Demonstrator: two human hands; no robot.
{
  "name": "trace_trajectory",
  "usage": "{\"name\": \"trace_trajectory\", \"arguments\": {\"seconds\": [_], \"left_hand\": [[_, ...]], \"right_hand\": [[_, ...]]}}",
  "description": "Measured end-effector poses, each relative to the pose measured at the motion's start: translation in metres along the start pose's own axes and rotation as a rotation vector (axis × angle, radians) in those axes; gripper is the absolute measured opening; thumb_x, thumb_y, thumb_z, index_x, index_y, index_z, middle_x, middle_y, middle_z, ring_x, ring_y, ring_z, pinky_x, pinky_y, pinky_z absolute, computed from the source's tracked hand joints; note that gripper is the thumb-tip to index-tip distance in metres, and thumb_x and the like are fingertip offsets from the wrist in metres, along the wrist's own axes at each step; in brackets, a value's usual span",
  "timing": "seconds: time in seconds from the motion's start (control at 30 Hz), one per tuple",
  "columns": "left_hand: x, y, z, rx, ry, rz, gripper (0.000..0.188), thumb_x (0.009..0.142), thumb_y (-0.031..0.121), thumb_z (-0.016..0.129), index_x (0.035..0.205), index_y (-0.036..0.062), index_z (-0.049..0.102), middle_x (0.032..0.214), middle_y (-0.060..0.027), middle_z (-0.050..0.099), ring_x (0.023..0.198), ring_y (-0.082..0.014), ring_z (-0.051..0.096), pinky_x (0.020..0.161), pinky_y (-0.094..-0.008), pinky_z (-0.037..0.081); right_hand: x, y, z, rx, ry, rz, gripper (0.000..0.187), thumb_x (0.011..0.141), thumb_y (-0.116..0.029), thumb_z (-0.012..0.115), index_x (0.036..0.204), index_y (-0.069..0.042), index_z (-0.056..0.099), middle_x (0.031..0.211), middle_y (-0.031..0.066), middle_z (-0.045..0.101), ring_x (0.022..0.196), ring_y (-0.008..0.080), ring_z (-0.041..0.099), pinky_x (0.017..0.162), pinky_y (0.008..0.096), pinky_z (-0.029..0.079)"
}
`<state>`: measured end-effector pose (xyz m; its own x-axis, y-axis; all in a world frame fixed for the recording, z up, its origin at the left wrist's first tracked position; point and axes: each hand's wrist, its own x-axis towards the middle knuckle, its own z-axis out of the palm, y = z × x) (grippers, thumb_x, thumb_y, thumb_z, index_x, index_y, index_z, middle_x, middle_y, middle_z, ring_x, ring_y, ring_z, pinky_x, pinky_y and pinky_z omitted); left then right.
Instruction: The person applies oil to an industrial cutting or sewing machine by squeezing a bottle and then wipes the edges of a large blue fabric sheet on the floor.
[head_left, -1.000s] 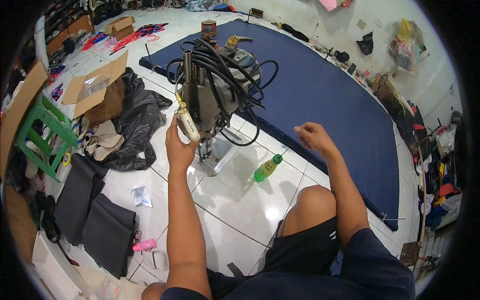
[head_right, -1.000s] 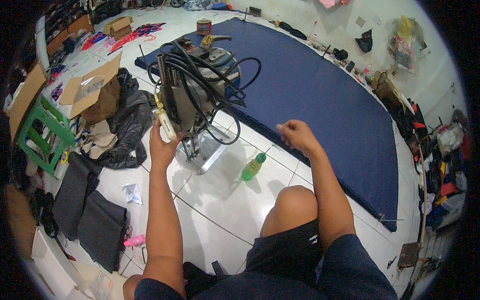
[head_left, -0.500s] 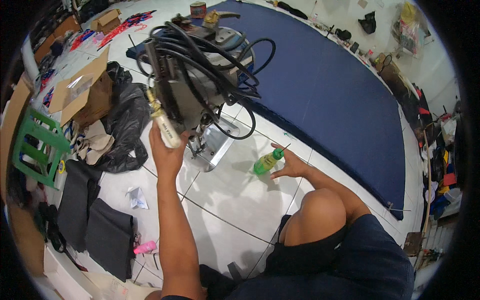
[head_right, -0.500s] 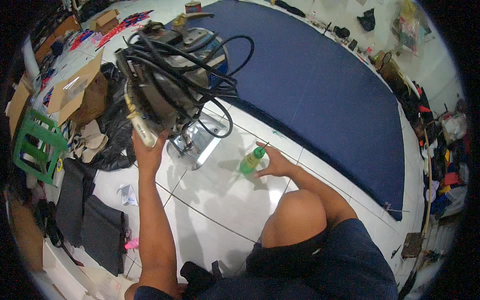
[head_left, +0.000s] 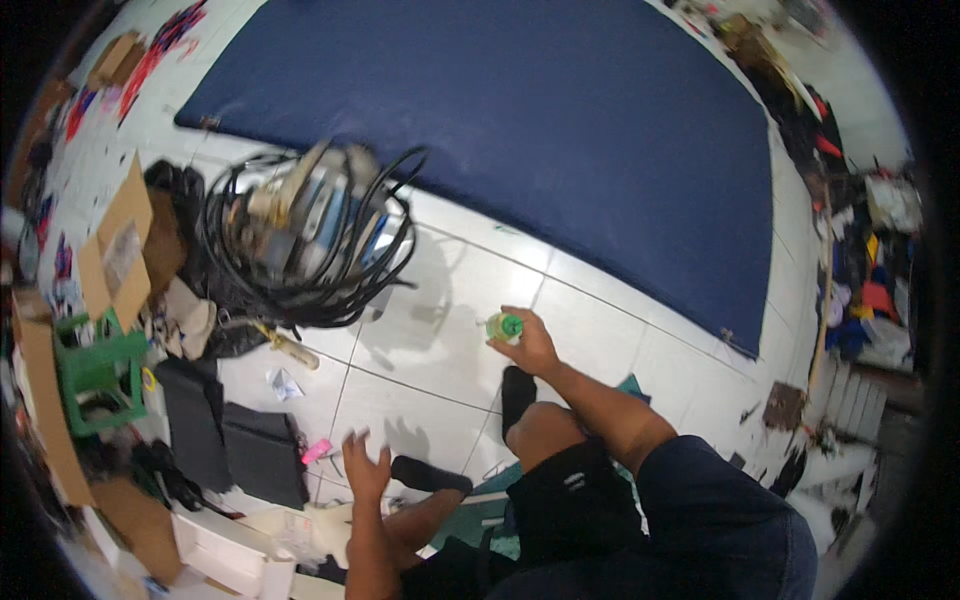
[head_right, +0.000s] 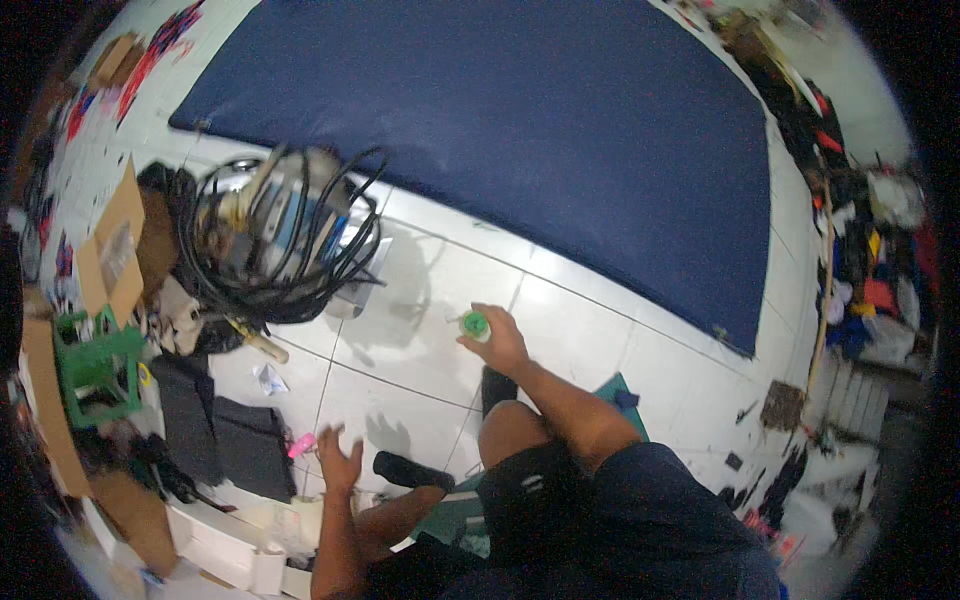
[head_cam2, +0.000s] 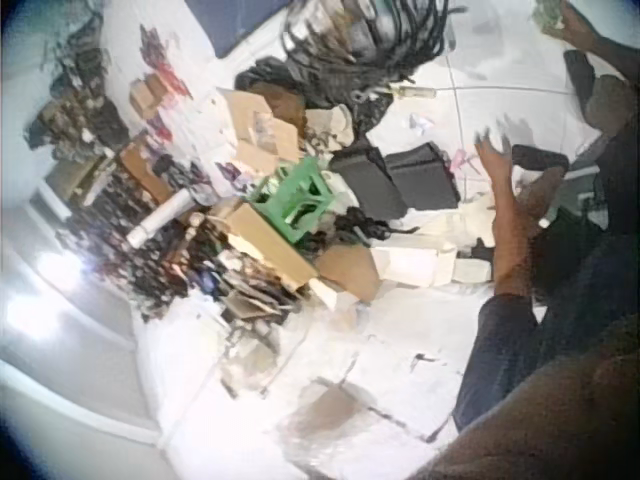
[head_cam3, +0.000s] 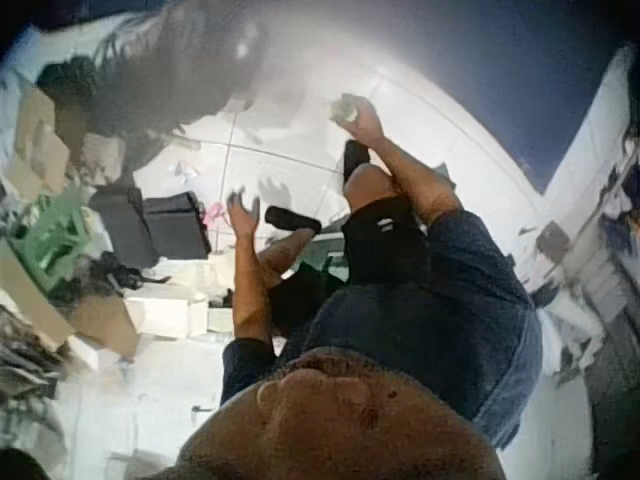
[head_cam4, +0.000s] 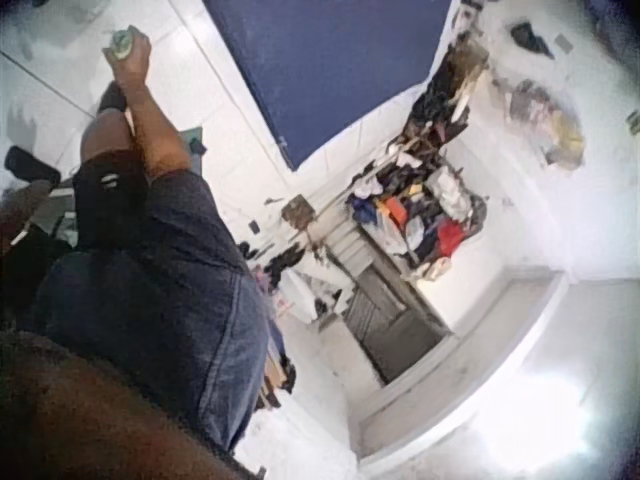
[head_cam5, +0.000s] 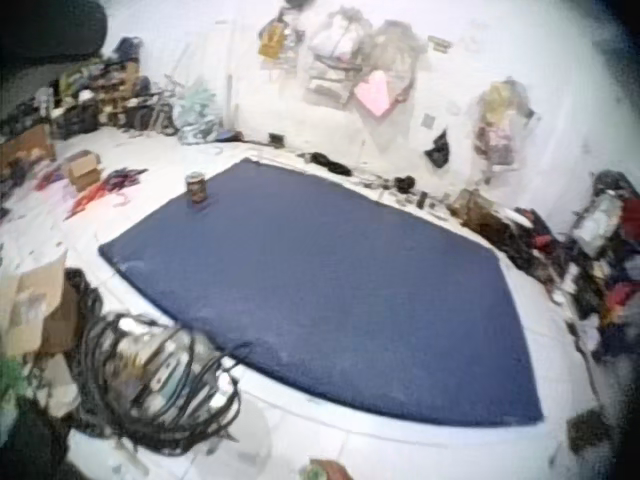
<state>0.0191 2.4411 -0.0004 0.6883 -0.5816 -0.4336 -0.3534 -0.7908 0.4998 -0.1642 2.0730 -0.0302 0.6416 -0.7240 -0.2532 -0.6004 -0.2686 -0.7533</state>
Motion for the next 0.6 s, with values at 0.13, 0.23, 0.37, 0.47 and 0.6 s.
{"name": "trace_trajectory", "arguments": {"seconds": [0.13, 0.23, 0.37, 0.47, 0.6], "left_hand": [[-0.125, -0.008, -0.076, 0.171, -0.054, -0.104, 0.055, 0.076, 0.024, 0.078, 0.119, -0.0036, 0.059, 0.115, -0.0276, 0.059, 0.116, -0.0456, 0.052, 0.101, -0.0498, 0.042], [-0.172, -0.01, -0.159, 0.041, -0.232, 0.025, 0.048, 0.074, 0.028, 0.077, 0.113, 0.0018, 0.066, 0.094, -0.0183, 0.066, 0.089, -0.0417, 0.063, 0.084, -0.0525, 0.05], [-0.139, 0.038, -0.235, 0.153, -0.658, 0.123, 0.041, 0.087, 0.036, 0.072, 0.115, 0.0062, 0.067, 0.118, -0.0239, 0.064, 0.108, -0.0432, 0.06, 0.091, -0.0502, 0.046], [-0.073, 0.088, -0.273, 0.101, -0.669, 0.193, 0.042, 0.092, 0.036, 0.067, 0.116, 0.002, 0.065, 0.111, -0.0231, 0.065, 0.103, -0.0396, 0.06, 0.086, -0.0473, 0.048], [-0.041, 0.259, -0.283, -0.025, -0.557, 0.339, 0.038, 0.098, 0.031, 0.058, 0.117, -0.0004, 0.063, 0.087, -0.0116, 0.067, 0.069, -0.0232, 0.058, 0.066, -0.0418, 0.049]], "right_hand": [[-0.103, -0.044, -0.103, -0.019, 0.211, 0.117, 0.067, 0.075, -0.036, 0.085, 0.125, 0.0, 0.056, 0.112, 0.0215, 0.061, 0.108, 0.0386, 0.06, 0.094, 0.045, 0.048], [-0.186, -0.093, -0.202, 0.06, 0.234, 0.403, 0.065, 0.076, -0.04, 0.084, 0.121, -0.001, 0.057, 0.111, 0.0223, 0.061, 0.108, 0.04, 0.058, 0.094, 0.0471, 0.047], [-0.29, -0.097, -0.276, 0.053, 0.455, 0.652, 0.067, 0.075, -0.043, 0.083, 0.121, -0.002, 0.057, 0.113, 0.0227, 0.059, 0.11, 0.0403, 0.057, 0.095, 0.048, 0.046], [-0.362, -0.126, -0.343, 0.17, 0.512, 0.806, 0.068, 0.075, -0.044, 0.083, 0.122, -0.003, 0.057, 0.116, 0.0227, 0.059, 0.114, 0.0399, 0.056, 0.097, 0.0487, 0.045], [-0.447, -0.078, -0.336, 0.14, 0.764, 0.951, 0.071, 0.073, -0.045, 0.083, 0.124, -0.004, 0.057, 0.122, 0.0233, 0.06, 0.117, 0.0386, 0.057, 0.096, 0.0481, 0.046]]}}
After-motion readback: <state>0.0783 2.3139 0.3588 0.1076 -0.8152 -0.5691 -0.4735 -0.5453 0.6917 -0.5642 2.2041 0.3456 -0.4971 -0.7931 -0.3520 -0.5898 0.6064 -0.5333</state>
